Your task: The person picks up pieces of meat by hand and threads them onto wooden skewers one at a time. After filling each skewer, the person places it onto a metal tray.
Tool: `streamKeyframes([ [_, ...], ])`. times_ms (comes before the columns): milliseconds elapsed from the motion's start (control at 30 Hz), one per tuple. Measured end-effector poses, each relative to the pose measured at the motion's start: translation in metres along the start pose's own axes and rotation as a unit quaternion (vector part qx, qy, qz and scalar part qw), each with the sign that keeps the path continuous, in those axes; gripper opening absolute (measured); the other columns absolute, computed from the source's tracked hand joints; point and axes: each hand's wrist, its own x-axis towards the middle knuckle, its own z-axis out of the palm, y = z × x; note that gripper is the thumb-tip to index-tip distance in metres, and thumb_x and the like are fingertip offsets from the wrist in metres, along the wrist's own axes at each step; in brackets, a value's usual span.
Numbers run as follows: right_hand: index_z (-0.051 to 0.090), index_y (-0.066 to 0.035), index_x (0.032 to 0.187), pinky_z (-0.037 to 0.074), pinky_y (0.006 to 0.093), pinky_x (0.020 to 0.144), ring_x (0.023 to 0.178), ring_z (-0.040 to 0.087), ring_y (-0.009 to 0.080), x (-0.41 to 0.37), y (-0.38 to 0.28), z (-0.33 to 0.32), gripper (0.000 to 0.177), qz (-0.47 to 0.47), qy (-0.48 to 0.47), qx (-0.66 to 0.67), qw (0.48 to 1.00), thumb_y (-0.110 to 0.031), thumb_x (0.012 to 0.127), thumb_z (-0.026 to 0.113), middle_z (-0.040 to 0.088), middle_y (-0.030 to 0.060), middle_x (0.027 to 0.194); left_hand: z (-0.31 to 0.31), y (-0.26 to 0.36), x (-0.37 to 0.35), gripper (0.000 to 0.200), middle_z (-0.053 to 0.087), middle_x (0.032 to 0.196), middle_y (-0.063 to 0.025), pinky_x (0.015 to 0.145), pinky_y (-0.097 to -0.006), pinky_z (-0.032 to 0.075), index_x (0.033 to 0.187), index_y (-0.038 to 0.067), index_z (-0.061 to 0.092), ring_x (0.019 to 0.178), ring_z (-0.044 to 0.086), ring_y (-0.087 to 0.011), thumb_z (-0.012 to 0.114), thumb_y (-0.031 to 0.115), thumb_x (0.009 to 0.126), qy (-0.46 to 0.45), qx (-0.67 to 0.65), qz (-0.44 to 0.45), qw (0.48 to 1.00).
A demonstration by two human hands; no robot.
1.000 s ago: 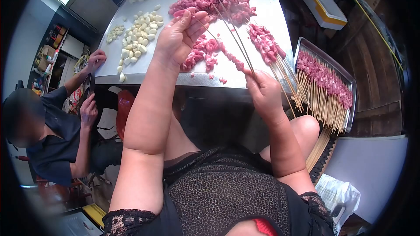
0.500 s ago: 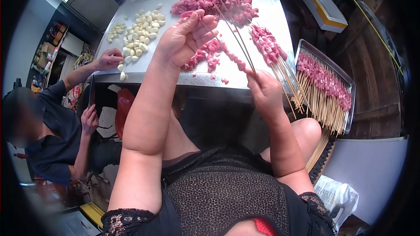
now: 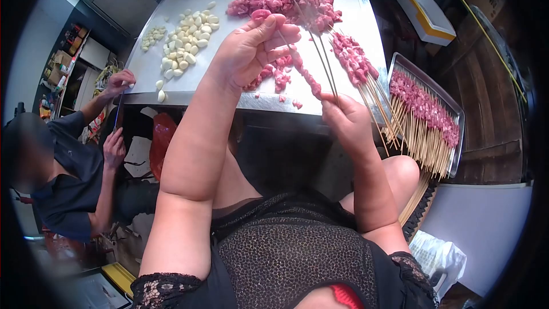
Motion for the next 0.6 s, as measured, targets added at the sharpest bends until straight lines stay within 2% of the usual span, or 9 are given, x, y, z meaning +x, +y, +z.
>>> streamKeyframes([
  [133, 0.066, 0.000, 0.106, 0.037, 0.0177, 0.052, 0.059, 0.047, 0.0022, 0.000, -0.001, 0.004, 0.020, 0.009, 0.005, 0.021, 1.000, -0.009, 0.091, 0.056, 0.056, -0.0017, 0.069, 0.011, -0.005, -0.001, 0.021, 0.067, 0.100, -0.0151, 0.087, -0.0414, 0.054, 0.103, 0.002, 0.062, 0.094, 0.066, -0.0253, 0.051, 0.018, 0.095, 0.032, 0.038, -0.025, 0.998],
  [200, 0.066, 0.001, 0.105, 0.038, 0.0185, 0.053, 0.059, 0.047, 0.0031, 0.002, 0.001, 0.002, 0.019, -0.005, 0.031, 0.006, 1.000, -0.008, 0.090, 0.057, 0.056, -0.0010, 0.068, 0.015, -0.005, -0.002, 0.026, 0.065, 0.105, -0.0170, 0.088, -0.0404, 0.054, 0.108, -0.001, 0.058, 0.097, 0.065, -0.0256, 0.052, 0.020, 0.095, 0.065, 0.088, -0.020, 0.994],
  [233, 0.066, 0.001, 0.105, 0.038, 0.0185, 0.053, 0.059, 0.047, 0.0031, 0.003, -0.001, 0.002, 0.019, -0.007, 0.031, 0.006, 0.999, -0.008, 0.090, 0.057, 0.056, -0.0010, 0.068, 0.012, -0.005, -0.001, 0.026, 0.065, 0.105, -0.0170, 0.088, -0.0404, 0.054, 0.108, -0.001, 0.058, 0.097, 0.065, -0.0256, 0.052, 0.020, 0.095, 0.064, 0.089, -0.018, 0.994],
  [333, 0.066, 0.002, 0.104, 0.040, 0.0198, 0.054, 0.060, 0.049, 0.0042, 0.001, -0.002, 0.004, 0.019, -0.037, 0.035, -0.056, 0.997, -0.007, 0.090, 0.057, 0.056, -0.0005, 0.068, 0.001, -0.003, 0.001, 0.031, 0.060, 0.112, -0.0197, 0.093, -0.0417, 0.052, 0.117, -0.003, 0.050, 0.104, 0.061, -0.0287, 0.050, 0.020, 0.096, 0.094, -0.011, 0.069, 0.993],
  [467, 0.066, 0.002, 0.103, 0.042, 0.0222, 0.056, 0.061, 0.052, 0.0071, 0.000, 0.000, 0.007, 0.018, -0.049, 0.031, -0.079, 0.995, -0.005, 0.089, 0.058, 0.058, 0.0028, 0.070, -0.007, 0.002, 0.000, 0.030, 0.061, 0.109, -0.0192, 0.093, -0.0423, 0.052, 0.116, -0.003, 0.051, 0.102, 0.062, -0.0295, 0.048, 0.019, 0.096, 0.118, -0.015, 0.090, 0.989],
  [600, 0.065, 0.002, 0.103, 0.043, 0.0240, 0.057, 0.061, 0.054, 0.0106, 0.000, -0.002, 0.005, 0.018, -0.085, 0.035, -0.153, 0.984, -0.004, 0.088, 0.058, 0.060, 0.0079, 0.071, -0.010, 0.007, -0.004, 0.026, 0.062, 0.105, -0.0182, 0.092, -0.0422, 0.052, 0.113, -0.002, 0.052, 0.100, 0.063, -0.0296, 0.046, 0.018, 0.097, 0.098, 0.017, 0.065, 0.993],
])
